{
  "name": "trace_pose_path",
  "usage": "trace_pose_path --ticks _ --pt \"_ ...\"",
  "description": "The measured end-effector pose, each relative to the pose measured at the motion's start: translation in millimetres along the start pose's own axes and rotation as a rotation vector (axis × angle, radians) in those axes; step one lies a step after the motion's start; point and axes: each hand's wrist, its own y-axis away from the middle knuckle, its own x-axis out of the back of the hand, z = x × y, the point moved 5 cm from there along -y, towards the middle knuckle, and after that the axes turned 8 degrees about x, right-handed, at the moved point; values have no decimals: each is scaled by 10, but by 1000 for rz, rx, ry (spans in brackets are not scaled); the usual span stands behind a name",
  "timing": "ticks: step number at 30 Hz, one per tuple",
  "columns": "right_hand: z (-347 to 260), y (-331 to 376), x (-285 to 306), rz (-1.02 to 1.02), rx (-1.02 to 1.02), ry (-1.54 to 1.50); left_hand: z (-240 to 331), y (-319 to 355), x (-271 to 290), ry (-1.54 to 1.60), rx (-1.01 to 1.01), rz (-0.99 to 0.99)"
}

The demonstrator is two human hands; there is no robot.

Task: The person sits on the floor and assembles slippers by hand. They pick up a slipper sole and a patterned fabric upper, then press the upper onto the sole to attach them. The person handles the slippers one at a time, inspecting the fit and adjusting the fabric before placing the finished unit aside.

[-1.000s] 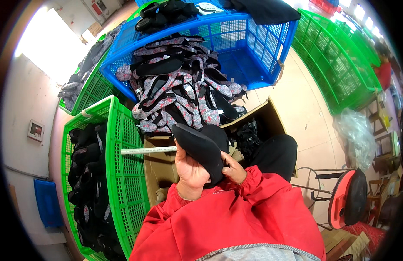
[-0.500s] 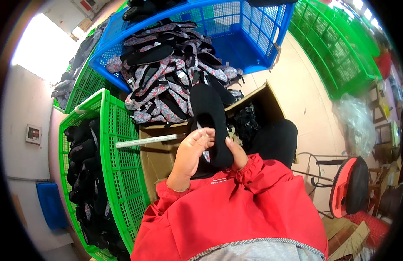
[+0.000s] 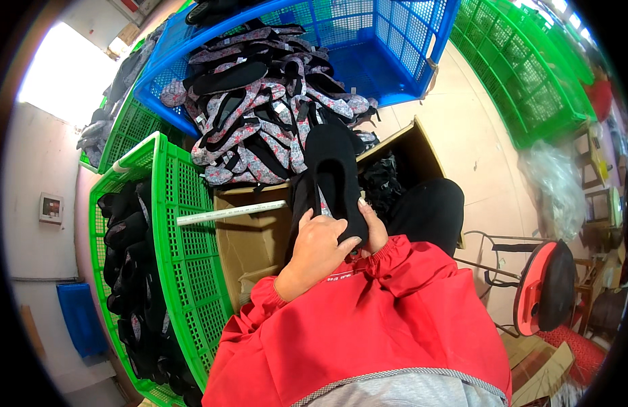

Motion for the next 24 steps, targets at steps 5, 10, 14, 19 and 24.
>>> trace_pose_path --ticks 5,10,14,19,24 --pt "0 3 16 33 17 30 -162 -11 -131 151 140 -310" --pt "84 6 69 47 23 -45 -144 -21 -159 263 231 -432" --pt "61 18 38 -10 -12 -41 -141 0 -149 293 174 -346" --pt "125 -69 199 38 -18 14 -147 74 -145 208 85 -116" --pt "121 -86 284 56 9 118 -34 53 -17 211 -41 48"
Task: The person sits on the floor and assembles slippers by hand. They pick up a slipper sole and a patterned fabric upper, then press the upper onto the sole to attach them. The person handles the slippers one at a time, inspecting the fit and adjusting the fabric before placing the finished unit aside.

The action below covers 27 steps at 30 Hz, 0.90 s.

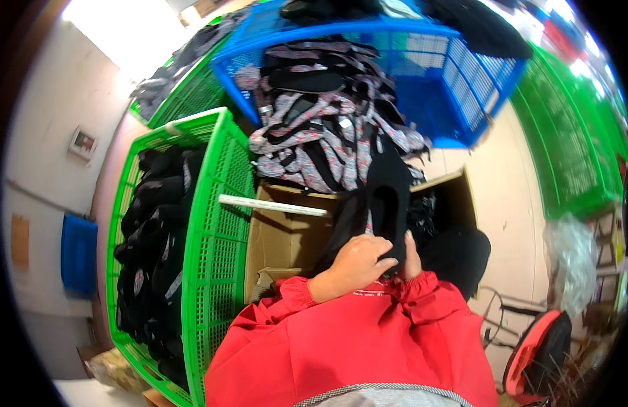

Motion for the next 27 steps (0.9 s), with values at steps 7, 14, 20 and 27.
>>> trace_pose_path --ticks 7,14,20,27 --pt "-67 -161 468 108 -31 116 37 59 526 -114 -103 135" --pt "62 -393 880 228 -69 63 31 305 1535 -465 -86 462" --pt "126 -424 893 217 -83 59 -236 490 2944 -788 113 1014" --pt "102 -392 851 230 -75 56 -981 323 3323 -700 256 1186"
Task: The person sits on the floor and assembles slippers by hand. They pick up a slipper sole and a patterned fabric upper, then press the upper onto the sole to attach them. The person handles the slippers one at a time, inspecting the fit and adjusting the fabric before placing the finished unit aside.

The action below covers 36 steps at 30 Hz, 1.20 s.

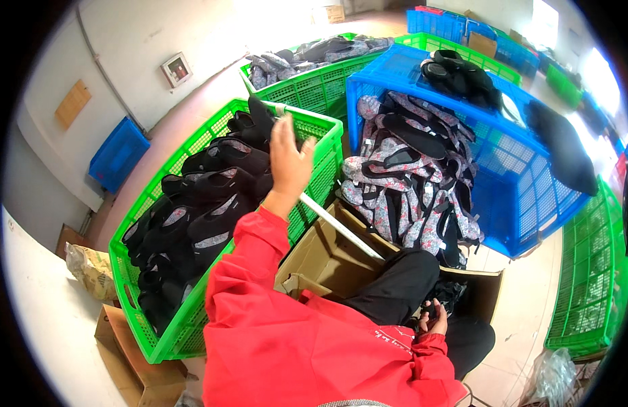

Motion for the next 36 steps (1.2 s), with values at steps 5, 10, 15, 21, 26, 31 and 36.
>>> trace_pose_path --ticks 5,10,15,21,26,31,36 --pt "33 -42 95 5 -19 14 38 938 -645 158 65 -454" --pt "20 -52 139 63 -55 10 138 1627 -993 -44 6 -880" --pt "28 -26 72 54 -32 35 47 1822 -1228 -220 -81 -1260" --pt "70 -92 141 86 -77 21 111 1625 -1645 -126 -64 -1133" --pt "107 -153 214 80 -65 14 214 1290 -2162 -80 -17 -1049" --pt "159 -274 374 107 -94 -25 325 974 -2611 -289 -39 -921" --pt "159 -309 423 163 -107 -2 60 1179 -2824 -415 -39 -948"
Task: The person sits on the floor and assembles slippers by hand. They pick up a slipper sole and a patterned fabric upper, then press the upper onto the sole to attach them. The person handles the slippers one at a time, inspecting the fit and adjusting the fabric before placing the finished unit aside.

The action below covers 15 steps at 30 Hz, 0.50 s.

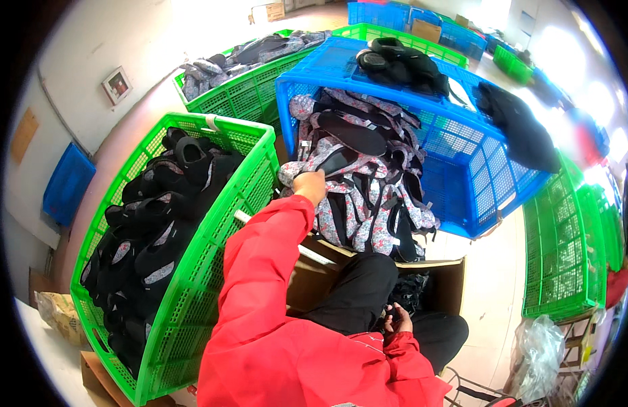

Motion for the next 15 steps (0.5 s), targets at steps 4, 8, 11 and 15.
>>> trace_pose_path --ticks 4,8,11,15 --pt "29 -44 2 -31 -6 18 -167 146 -40 104 58 31" --pt "0 80 -126 -17 -16 36 -197 279 166 195 12 122" --pt "-14 148 -178 -34 -5 11 -200 354 333 155 31 136" --pt "-36 177 -195 -69 -4 12 -149 424 706 156 54 216"
